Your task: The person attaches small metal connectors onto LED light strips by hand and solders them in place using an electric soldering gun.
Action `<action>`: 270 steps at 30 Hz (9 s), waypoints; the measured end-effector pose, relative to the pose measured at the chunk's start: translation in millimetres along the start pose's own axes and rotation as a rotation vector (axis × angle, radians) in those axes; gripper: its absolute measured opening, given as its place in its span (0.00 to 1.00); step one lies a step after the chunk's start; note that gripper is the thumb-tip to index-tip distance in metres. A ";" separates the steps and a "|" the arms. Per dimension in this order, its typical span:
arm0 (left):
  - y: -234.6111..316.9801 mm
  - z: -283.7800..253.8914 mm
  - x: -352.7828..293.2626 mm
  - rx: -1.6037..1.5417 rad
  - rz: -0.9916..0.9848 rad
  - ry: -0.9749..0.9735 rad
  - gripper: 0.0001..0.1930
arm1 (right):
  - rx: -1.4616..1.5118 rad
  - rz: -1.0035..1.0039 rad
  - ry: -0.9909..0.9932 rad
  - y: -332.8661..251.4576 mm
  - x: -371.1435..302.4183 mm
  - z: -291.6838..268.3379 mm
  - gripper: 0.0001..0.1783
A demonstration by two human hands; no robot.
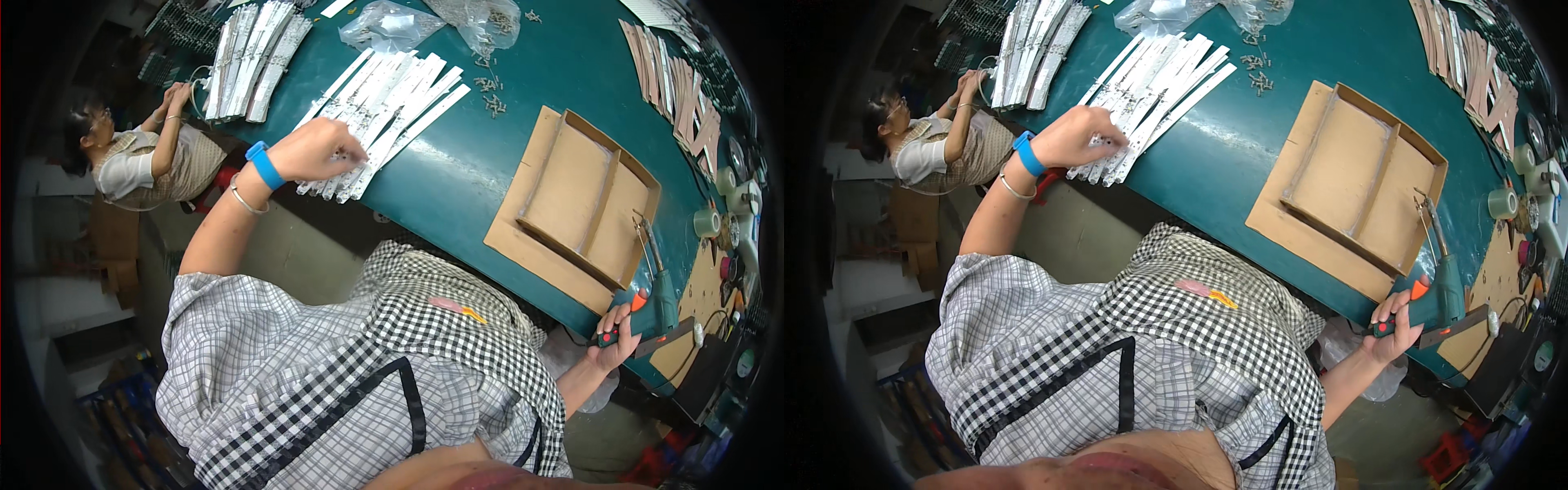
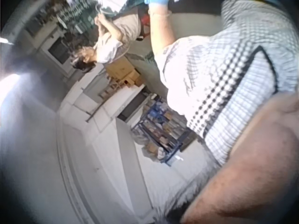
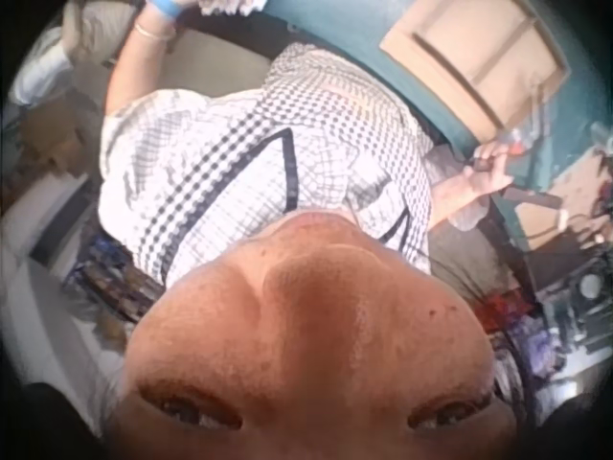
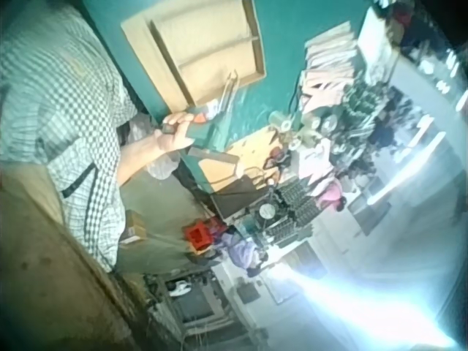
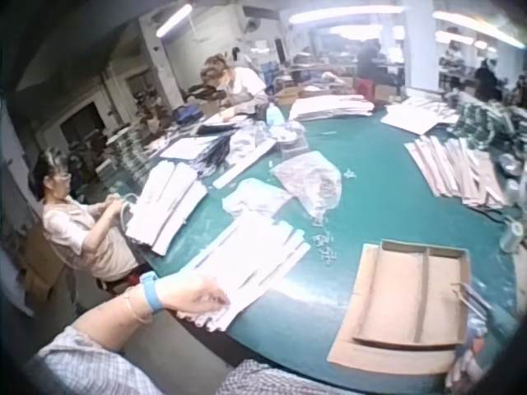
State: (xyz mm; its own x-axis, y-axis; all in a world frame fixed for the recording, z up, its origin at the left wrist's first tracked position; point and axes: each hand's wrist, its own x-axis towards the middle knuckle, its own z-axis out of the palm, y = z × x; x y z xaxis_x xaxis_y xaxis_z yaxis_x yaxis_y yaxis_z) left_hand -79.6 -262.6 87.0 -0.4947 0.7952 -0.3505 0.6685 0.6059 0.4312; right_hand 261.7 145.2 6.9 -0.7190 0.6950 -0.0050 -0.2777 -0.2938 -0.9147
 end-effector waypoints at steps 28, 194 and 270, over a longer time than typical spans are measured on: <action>-95.5 30.4 21.3 0.894 -0.070 0.266 0.31 | 0.116 -0.014 -0.021 4.8 -2.2 1.3 0.29; 70.7 -144.8 502.0 -0.284 -0.462 0.300 0.25 | 0.324 -0.090 0.125 -54.2 2.2 -50.5 0.41; 77.2 78.6 89.4 -0.165 0.313 0.429 0.25 | -0.742 -0.199 0.455 14.2 -63.8 132.4 0.10</action>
State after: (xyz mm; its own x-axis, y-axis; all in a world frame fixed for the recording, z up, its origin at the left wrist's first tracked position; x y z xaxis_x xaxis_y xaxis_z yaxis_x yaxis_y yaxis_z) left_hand -28.5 -146.4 23.6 -0.4913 0.8541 0.1705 0.7414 0.3074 0.5966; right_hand 219.2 9.8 47.7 -0.3350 0.9274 0.1664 0.2268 0.2508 -0.9411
